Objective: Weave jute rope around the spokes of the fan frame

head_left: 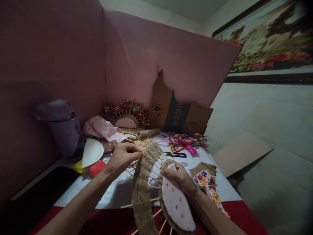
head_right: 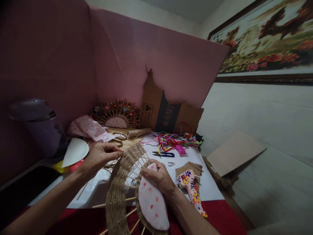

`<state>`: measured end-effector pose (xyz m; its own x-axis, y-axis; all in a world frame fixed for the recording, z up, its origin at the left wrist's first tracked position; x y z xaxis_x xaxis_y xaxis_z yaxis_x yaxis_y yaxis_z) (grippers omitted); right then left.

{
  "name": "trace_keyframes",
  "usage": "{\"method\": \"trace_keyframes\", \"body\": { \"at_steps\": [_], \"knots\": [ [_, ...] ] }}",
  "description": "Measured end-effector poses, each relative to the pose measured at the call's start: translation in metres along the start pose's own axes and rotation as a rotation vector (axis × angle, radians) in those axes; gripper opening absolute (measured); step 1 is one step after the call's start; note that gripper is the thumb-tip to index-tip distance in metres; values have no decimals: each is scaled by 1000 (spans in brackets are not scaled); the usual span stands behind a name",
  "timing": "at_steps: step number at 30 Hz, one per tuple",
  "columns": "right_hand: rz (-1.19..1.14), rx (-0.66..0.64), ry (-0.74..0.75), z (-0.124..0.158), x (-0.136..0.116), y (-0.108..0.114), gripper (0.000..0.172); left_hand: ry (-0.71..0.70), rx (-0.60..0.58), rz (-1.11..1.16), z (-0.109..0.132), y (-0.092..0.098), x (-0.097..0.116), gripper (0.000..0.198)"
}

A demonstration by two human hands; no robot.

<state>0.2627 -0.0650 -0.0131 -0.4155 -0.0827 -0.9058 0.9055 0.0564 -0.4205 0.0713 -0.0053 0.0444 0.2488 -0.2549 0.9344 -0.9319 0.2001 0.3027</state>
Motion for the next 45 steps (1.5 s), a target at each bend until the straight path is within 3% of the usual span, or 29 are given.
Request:
{"method": "trace_keyframes", "body": {
  "at_steps": [6,11,20,25,36,45],
  "knots": [
    [-25,-19,-13,-2,0,0,31,-195,6,-251,3,1,3,11],
    [-34,3,-3,-1,0,-2,31,-453,128,-490,11,2,11,10],
    [-48,30,35,3,-5,-9,29,-727,116,-564,16,-3,22,7],
    [-23,35,45,0,-3,-5,28,-745,165,-574,16,-2,23,8],
    [-11,-8,32,-3,0,1,29,-714,90,-506,16,-3,23,11],
    [-37,58,67,2,-7,-2,27,-727,137,-567,17,-6,21,9]
  ]
}}
Point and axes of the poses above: each hand's wrist, its own z-axis away from the middle knuckle, its own y-axis out of the back of the hand, x = y × z, the point moved 3 cm from there along -z, towards the middle knuckle, and after that the axes turned 7 degrees about -z, right-handed, at the moved point
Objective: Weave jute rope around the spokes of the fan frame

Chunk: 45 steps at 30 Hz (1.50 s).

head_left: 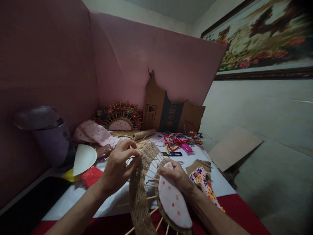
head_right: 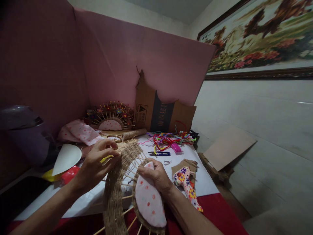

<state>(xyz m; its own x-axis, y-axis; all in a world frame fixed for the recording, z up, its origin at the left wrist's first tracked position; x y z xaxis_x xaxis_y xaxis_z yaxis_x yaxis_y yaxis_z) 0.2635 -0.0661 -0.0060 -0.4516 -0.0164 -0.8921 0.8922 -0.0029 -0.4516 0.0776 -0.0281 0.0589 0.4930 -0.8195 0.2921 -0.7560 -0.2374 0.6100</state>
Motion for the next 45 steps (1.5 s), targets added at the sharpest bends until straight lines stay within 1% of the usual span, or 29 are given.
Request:
{"method": "trace_keyframes", "body": {
  "at_steps": [3,6,9,15,19,25,27,29,31,35,40,42,45],
  "knots": [
    [-12,11,29,1,-3,0,26,24,-16,62,0,-1,-2,11],
    [-16,16,24,2,-3,-1,25,44,-56,163,0,-2,-4,16],
    [-25,15,22,2,-3,-1,25,80,-81,244,-2,-2,-8,16],
    [-27,35,14,3,-2,1,24,120,-99,243,-3,0,-14,20],
    [-46,33,5,5,-2,1,25,134,-78,240,-2,0,-14,19],
    [-77,34,-9,7,-3,1,28,205,-87,337,-1,-1,-14,17],
    [-78,38,-11,7,-3,1,28,253,-98,381,0,-2,-15,17],
    [-80,50,1,8,-4,0,28,331,-113,442,1,-4,-17,16],
    [-79,66,13,8,-5,-2,28,411,-142,514,1,-7,-20,15],
    [-76,78,31,9,-6,-3,27,530,-201,610,1,-12,-24,10],
    [-91,78,18,7,-4,-1,27,728,-213,717,3,-13,-24,10],
    [-101,99,22,6,-3,1,27,774,-229,760,4,-13,-22,11],
    [-102,105,20,5,-2,2,27,788,-238,780,4,-11,-19,12]
  ]
}}
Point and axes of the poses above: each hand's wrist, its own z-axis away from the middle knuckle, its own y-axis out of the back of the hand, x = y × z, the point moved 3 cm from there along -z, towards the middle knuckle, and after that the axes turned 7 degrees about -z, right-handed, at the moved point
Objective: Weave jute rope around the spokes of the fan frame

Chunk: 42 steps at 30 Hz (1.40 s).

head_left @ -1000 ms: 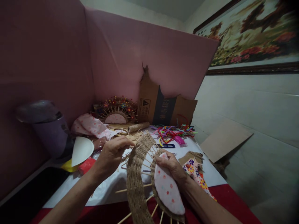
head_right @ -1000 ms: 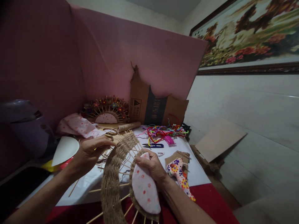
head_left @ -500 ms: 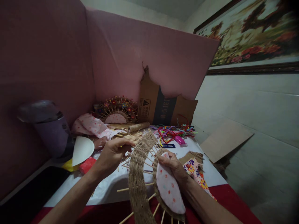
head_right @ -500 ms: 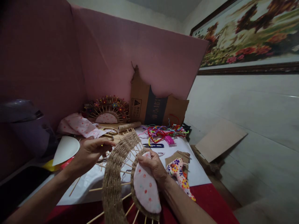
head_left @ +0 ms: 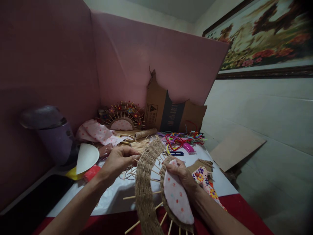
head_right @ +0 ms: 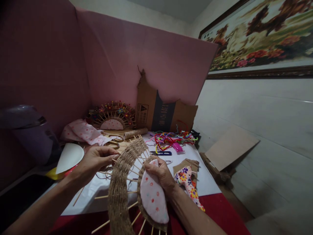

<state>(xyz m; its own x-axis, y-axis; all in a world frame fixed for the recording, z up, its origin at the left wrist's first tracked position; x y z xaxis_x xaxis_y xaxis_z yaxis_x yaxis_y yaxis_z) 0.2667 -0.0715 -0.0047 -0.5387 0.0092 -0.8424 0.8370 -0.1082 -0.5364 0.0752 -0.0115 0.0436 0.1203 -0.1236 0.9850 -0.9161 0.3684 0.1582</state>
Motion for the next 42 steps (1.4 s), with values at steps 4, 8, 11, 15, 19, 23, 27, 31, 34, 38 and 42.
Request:
{"method": "trace_keyframes", "body": {
  "at_steps": [4,8,11,15,19,23,27,31,34,38,42],
  "knots": [
    [-7,-20,-15,1,-1,-2,25,-32,0,-12,0,0,1,10],
    [-1,-5,7,1,-2,-2,25,-45,-3,-10,0,1,1,7],
    [1,-2,30,-1,-2,-1,27,-39,17,-30,0,1,2,8],
    [4,-44,3,-5,0,4,27,-26,47,-75,-1,2,3,9],
    [6,-38,-10,-5,1,5,27,-34,53,-99,0,4,4,9],
    [13,-20,22,-4,0,4,26,-78,77,-135,-1,7,4,11],
    [31,-50,25,-3,-1,2,25,-160,111,-234,-1,9,4,12],
    [45,-46,14,-2,-3,0,25,-268,145,-352,1,10,4,13],
    [54,-46,16,-2,-3,-3,24,-387,200,-474,5,10,7,12],
    [54,-46,23,-2,-3,-4,23,-612,203,-693,12,3,14,10],
    [68,-66,-3,-2,-2,-3,24,-775,177,-826,17,-5,18,11]
  ]
}}
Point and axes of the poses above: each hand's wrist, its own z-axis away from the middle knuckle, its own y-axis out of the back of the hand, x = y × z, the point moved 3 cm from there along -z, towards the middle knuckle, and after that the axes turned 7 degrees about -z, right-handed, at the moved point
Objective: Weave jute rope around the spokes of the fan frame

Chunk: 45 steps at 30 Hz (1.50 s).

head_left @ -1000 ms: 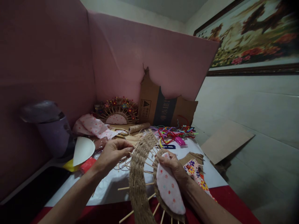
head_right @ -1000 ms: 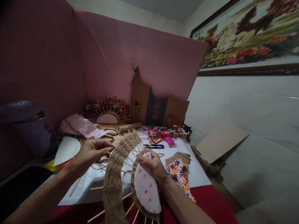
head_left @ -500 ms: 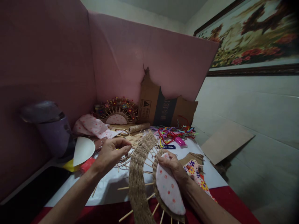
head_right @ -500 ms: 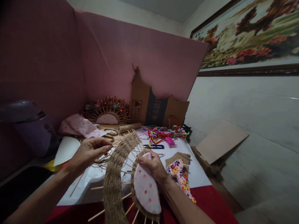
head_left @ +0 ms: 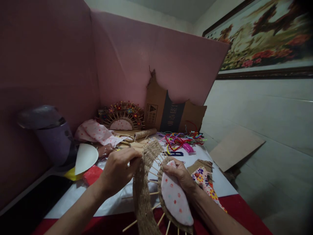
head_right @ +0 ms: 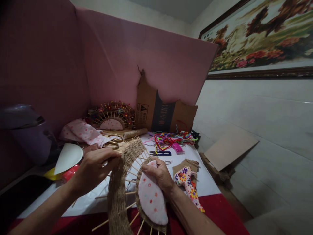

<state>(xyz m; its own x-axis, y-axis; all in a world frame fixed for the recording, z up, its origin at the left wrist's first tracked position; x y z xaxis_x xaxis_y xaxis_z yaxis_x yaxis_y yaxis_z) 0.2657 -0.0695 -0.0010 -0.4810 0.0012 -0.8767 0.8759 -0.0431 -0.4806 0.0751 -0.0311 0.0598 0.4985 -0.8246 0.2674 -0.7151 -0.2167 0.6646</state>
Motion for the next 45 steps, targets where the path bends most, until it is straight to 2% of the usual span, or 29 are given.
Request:
{"method": "trace_keyframes", "body": {
  "at_steps": [7,12,16,26,34,40,45],
  "knots": [
    [-6,31,16,2,-2,-3,22,-61,15,-78,0,2,-3,10],
    [-22,41,18,0,-1,0,23,-73,-39,-86,-1,5,-9,12],
    [-47,35,20,0,0,1,25,-49,-88,1,-2,8,-14,15],
    [-98,69,14,1,2,6,27,177,-84,334,-3,1,-15,16],
    [-85,63,37,0,-3,5,27,313,-128,469,-3,-3,-16,12],
    [-109,94,33,-1,-4,7,28,535,-185,585,-1,-3,-21,18],
    [-100,112,32,-1,-4,5,28,449,-186,454,-2,4,-20,18]
  ]
}}
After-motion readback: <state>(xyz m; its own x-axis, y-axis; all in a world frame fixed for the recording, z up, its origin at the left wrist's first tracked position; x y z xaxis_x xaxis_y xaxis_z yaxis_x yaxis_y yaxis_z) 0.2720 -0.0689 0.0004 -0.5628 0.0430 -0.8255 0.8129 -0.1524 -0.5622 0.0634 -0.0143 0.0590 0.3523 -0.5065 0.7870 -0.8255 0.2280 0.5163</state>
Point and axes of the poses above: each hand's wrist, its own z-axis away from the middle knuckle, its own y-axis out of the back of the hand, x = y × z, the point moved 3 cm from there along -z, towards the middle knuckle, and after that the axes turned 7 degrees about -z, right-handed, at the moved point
